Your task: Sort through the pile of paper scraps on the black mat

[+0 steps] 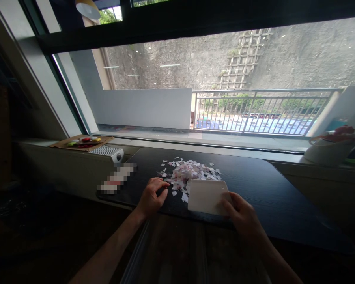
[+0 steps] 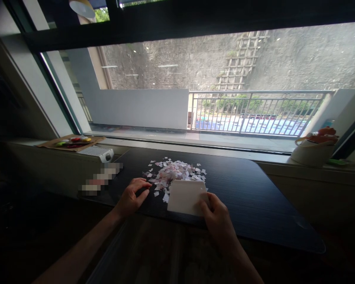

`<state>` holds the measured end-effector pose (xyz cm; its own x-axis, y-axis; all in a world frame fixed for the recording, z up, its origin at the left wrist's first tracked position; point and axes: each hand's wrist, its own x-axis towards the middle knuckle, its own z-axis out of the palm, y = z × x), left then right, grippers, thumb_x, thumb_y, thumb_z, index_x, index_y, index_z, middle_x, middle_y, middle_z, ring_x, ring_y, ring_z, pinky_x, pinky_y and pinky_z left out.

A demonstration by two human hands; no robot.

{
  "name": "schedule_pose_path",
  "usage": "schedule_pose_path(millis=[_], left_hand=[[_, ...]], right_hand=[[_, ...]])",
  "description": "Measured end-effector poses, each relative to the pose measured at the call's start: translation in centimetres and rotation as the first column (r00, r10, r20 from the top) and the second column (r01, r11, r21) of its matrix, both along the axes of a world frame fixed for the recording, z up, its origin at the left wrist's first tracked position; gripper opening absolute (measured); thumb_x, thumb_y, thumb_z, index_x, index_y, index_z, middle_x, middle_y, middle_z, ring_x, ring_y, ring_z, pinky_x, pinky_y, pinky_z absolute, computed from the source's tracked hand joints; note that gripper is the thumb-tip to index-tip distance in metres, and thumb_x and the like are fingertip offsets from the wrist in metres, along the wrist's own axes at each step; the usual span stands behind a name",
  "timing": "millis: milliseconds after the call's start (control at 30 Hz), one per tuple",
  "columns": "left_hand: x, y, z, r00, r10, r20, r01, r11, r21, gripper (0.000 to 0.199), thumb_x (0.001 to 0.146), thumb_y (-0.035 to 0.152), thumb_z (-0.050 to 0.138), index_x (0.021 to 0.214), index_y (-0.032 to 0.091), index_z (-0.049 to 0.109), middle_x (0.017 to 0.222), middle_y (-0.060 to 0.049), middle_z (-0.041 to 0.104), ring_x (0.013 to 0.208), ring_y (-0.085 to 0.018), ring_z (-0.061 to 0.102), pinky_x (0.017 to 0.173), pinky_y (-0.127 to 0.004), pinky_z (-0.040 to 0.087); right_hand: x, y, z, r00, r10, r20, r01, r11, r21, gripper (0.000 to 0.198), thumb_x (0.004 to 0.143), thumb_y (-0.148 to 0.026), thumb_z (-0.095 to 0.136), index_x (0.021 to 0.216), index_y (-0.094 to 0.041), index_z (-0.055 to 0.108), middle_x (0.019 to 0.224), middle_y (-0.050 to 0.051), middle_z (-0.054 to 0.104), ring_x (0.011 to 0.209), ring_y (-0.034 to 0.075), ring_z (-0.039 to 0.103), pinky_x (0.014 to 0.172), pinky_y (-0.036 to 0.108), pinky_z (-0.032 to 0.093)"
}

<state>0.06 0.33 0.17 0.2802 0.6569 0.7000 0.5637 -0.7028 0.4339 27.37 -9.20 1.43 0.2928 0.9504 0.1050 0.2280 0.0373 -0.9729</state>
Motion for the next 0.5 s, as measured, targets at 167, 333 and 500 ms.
schedule_pose_path(millis=[167, 333, 500], left_hand=[[0.1, 0.0, 0.0, 1.000, 0.000, -0.005, 0.000, 1.000, 0.005, 0.014, 0.076, 0.017, 0.055, 0.083, 0.021, 0.067, 0.082, -0.004, 0.069, 0.094, -0.021, 0.059, 0.086, -0.037, 0.050], [0.1, 0.0, 0.1, 1.000, 0.000, 0.000, 0.000, 1.000, -0.005, 0.014, 0.076, 0.017, 0.055, 0.083, 0.021, 0.067, 0.083, -0.004, 0.069, 0.094, -0.021, 0.059, 0.086, -0.037, 0.050], [0.0, 0.0, 0.0, 1.000, -0.002, 0.001, 0.002, 1.000, -0.004, 0.014, 0.076, 0.017, 0.055, 0.083, 0.021, 0.067, 0.082, -0.004, 0.069, 0.093, -0.021, 0.059, 0.086, -0.037, 0.050]], right_hand=[[0.3, -0.3, -0.2, 0.999, 0.005, -0.042, -0.008, 0.998, -0.066, 0.033, 0.070, -0.039, 0.063, 0.094, -0.017, 0.065, 0.082, 0.006, 0.072, 0.070, 0.024, 0.066, 0.047, 0.030, 0.054], [-1.0, -0.3, 0.0, 0.993, 0.017, -0.120, -0.024, 0.998, -0.055, 0.031, 0.069, -0.038, 0.063, 0.092, -0.017, 0.065, 0.078, 0.005, 0.073, 0.069, 0.024, 0.067, 0.047, 0.029, 0.053], [-2.0, -0.9, 0.4, 0.991, 0.020, -0.135, -0.024, 0.999, -0.025, 0.031, 0.069, -0.040, 0.063, 0.089, -0.017, 0.065, 0.072, 0.003, 0.071, 0.064, 0.021, 0.065, 0.045, 0.027, 0.051]])
